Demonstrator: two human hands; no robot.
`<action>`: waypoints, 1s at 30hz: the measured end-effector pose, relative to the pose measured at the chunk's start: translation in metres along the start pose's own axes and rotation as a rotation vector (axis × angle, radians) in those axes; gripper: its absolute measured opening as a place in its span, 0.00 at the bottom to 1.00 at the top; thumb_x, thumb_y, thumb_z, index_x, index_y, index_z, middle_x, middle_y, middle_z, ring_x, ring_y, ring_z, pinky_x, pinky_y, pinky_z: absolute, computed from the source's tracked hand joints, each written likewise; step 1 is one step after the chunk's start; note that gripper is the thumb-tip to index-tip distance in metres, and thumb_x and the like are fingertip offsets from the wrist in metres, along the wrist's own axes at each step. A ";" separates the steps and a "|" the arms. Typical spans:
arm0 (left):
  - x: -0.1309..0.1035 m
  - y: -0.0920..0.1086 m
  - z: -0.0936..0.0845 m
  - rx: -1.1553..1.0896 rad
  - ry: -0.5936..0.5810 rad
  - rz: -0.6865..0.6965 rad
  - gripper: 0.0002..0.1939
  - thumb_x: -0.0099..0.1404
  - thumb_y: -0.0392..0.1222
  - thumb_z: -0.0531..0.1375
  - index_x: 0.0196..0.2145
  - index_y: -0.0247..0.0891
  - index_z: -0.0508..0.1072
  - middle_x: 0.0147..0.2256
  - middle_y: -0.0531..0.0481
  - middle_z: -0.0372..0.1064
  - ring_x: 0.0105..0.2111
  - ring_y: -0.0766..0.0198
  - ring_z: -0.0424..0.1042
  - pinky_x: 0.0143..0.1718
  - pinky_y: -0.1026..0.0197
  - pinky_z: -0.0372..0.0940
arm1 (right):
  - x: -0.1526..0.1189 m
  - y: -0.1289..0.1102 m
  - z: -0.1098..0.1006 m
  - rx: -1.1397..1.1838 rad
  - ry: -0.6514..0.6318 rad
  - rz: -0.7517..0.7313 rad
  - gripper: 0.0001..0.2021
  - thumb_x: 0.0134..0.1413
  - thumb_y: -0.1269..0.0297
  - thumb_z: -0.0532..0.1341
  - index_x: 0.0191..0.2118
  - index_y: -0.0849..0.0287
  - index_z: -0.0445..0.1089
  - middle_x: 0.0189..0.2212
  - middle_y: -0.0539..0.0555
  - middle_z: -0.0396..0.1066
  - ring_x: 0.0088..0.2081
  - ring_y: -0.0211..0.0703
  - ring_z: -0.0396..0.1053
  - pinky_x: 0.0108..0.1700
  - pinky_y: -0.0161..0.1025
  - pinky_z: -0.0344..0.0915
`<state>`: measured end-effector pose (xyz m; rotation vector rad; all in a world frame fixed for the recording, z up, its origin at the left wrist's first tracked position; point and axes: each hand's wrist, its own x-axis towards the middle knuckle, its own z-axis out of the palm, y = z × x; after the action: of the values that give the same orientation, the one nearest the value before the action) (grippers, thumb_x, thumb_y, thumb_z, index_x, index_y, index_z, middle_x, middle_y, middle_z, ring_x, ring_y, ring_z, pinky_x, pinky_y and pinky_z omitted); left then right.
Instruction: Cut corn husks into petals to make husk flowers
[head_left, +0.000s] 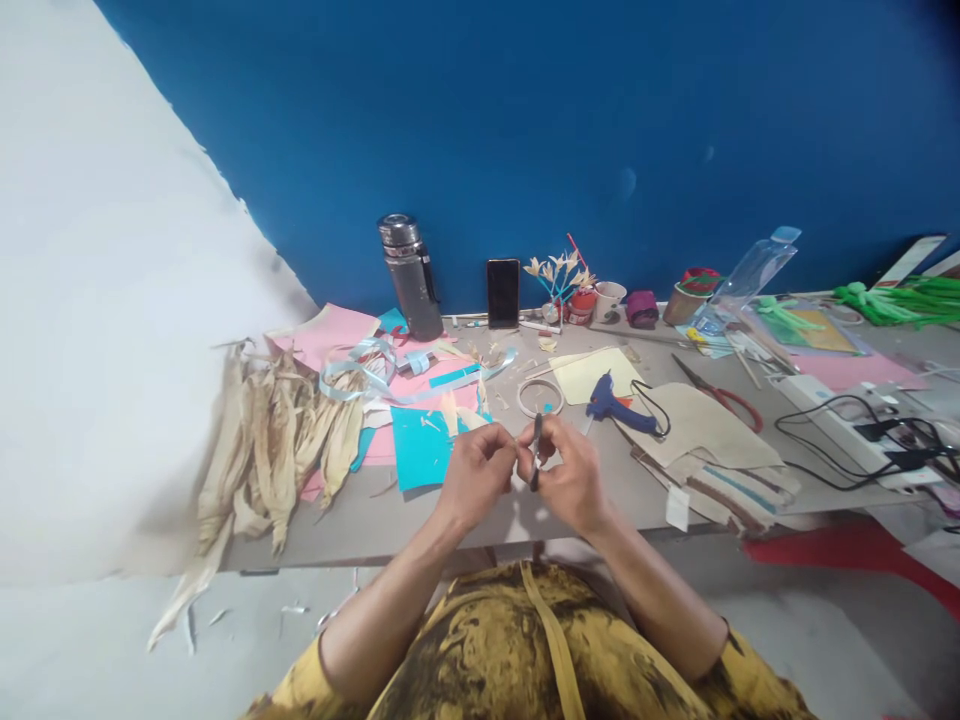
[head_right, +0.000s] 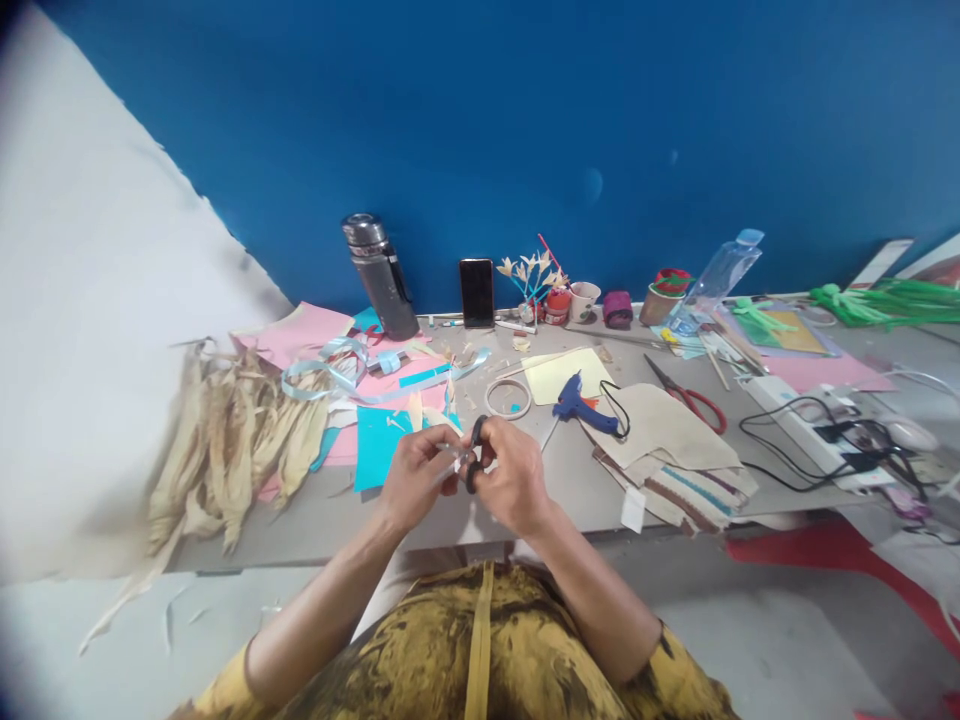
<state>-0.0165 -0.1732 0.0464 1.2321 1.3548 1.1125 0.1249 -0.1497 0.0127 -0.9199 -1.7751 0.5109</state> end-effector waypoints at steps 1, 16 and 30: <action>0.000 0.000 0.000 0.000 -0.014 -0.003 0.05 0.49 0.35 0.54 0.19 0.38 0.69 0.15 0.56 0.65 0.15 0.68 0.64 0.20 0.65 0.58 | 0.000 0.001 -0.001 0.006 -0.009 0.023 0.07 0.45 0.72 0.61 0.33 0.56 0.68 0.24 0.47 0.68 0.25 0.37 0.64 0.31 0.34 0.61; 0.004 -0.016 -0.007 0.476 0.242 0.348 0.10 0.62 0.35 0.55 0.26 0.38 0.73 0.23 0.53 0.70 0.24 0.66 0.67 0.27 0.64 0.59 | 0.002 0.005 -0.010 -0.099 0.063 0.133 0.04 0.54 0.65 0.61 0.36 0.57 0.70 0.28 0.51 0.74 0.25 0.38 0.66 0.31 0.35 0.61; -0.004 -0.022 -0.037 0.489 0.505 0.912 0.09 0.64 0.30 0.58 0.36 0.43 0.74 0.36 0.47 0.78 0.38 0.60 0.77 0.42 0.57 0.69 | -0.010 0.016 -0.002 -0.461 -0.486 0.458 0.13 0.47 0.58 0.71 0.35 0.57 0.69 0.31 0.56 0.77 0.30 0.48 0.73 0.28 0.37 0.49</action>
<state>-0.0556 -0.1797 0.0293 2.1486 1.5110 1.8785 0.1340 -0.1476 -0.0034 -1.6552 -2.1724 0.6684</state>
